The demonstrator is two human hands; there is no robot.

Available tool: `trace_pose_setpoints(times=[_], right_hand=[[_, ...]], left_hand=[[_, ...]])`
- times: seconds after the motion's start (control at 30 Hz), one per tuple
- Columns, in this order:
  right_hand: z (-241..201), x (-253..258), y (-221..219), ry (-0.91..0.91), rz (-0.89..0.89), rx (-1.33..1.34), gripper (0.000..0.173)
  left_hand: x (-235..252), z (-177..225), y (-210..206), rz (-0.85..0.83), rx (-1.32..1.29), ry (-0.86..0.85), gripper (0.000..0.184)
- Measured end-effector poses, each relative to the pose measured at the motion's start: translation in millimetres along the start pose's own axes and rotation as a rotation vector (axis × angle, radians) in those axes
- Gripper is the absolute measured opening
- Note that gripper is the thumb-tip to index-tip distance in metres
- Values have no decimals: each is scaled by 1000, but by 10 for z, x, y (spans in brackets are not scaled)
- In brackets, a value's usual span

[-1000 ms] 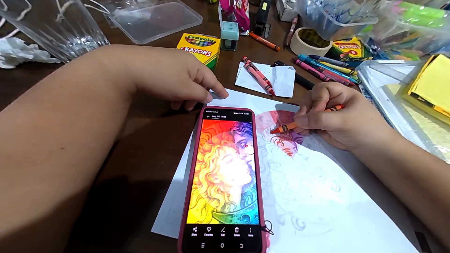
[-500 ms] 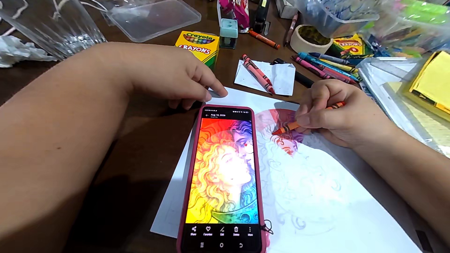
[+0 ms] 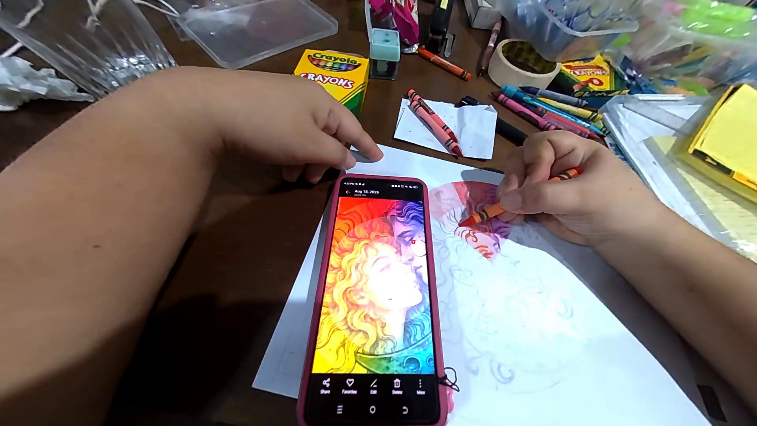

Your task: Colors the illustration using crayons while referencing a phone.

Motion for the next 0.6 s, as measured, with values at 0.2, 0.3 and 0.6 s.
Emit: trace_pose_setpoints(times=[0.2, 0.3, 0.6], right_hand=[[-13, -24, 82, 18, 192, 44, 31], [-15, -44, 187, -23, 322, 170, 27], [-30, -42, 127, 26, 42, 131, 22]], left_hand=[[-6, 9, -1, -1, -10, 26, 31], [-4, -15, -1, -2, -27, 20, 31], [-18, 11, -9, -5, -37, 44, 32]])
Point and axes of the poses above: each hand's wrist, its own x-axis towards the middle knuckle, its own y-axis out of the back of the hand, z = x × y, the point moved 8 cm from there along x, towards the middle knuckle, and after that the axes turned 10 degrees about -y, right-handed, at the moved point
